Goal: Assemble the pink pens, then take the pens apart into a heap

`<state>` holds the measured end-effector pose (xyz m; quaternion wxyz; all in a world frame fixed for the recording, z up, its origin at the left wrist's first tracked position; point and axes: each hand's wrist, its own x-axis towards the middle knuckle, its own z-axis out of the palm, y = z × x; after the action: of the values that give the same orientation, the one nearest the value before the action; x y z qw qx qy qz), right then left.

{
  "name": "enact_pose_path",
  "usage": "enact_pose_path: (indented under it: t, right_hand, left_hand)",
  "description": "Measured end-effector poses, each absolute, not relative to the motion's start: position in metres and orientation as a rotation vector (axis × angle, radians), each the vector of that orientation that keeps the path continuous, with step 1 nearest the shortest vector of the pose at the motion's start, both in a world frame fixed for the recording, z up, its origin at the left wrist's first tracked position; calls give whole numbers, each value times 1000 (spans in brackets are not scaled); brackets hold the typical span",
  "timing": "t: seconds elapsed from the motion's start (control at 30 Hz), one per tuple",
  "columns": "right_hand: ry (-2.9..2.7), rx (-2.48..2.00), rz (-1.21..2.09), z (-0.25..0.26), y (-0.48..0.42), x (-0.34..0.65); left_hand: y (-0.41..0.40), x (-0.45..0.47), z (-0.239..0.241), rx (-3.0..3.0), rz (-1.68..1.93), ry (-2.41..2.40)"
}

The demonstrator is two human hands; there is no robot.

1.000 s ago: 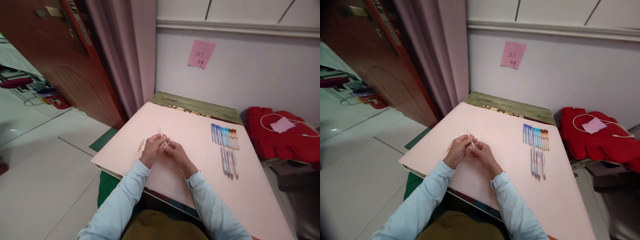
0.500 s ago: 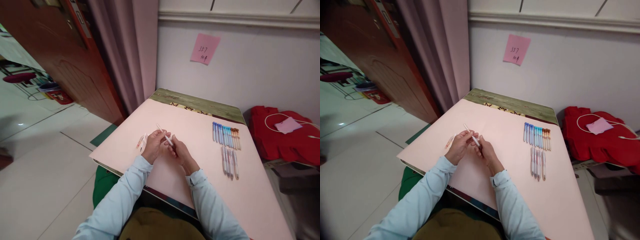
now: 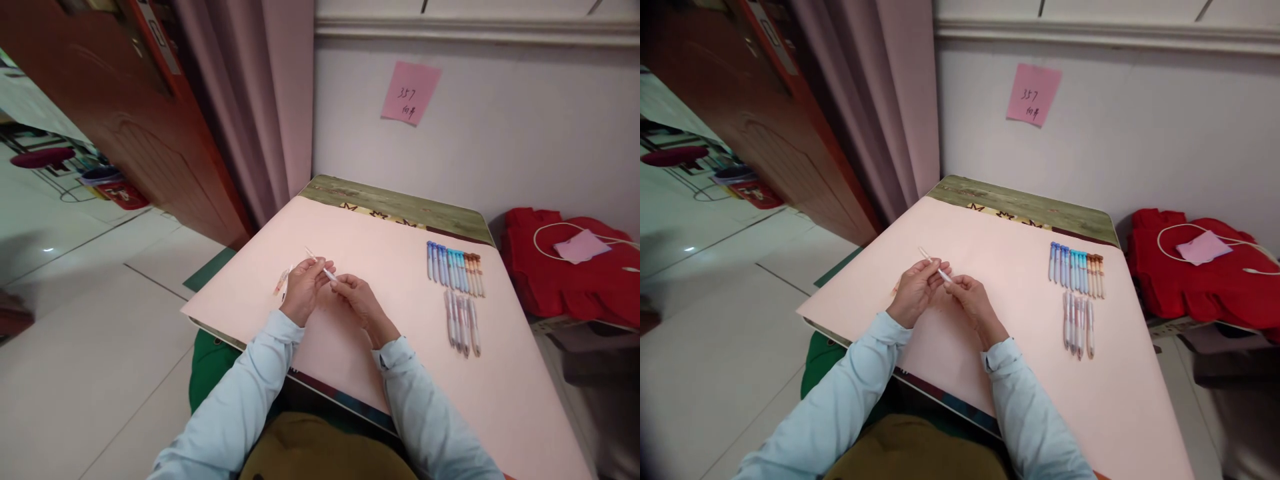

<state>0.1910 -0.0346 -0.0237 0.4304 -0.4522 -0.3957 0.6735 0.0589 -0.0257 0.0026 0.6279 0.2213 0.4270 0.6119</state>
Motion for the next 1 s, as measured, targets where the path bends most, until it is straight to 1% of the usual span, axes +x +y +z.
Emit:
enact_pose_path:
  t: [0.2, 0.4, 0.57, 0.73, 1.0]
  right_hand:
    - [-995, -1169, 1571, -23, -41, 183]
    - [-1080, -1205, 1738, -16, -43, 184]
    - [-1072, -1103, 1614, -12, -44, 185]
    - [-1008, -1161, 1741, -14, -42, 185]
    - [-1049, -1159, 1637, -20, -41, 192]
  left_hand:
    - [-28, 55, -3, 443, 1449, 1023]
    - [-32, 57, 2, 492, 1403, 992]
    - [-30, 58, 3, 472, 1462, 998]
    - [-29, 56, 3, 488, 1447, 1007]
    - [-22, 32, 8, 410, 1630, 1073]
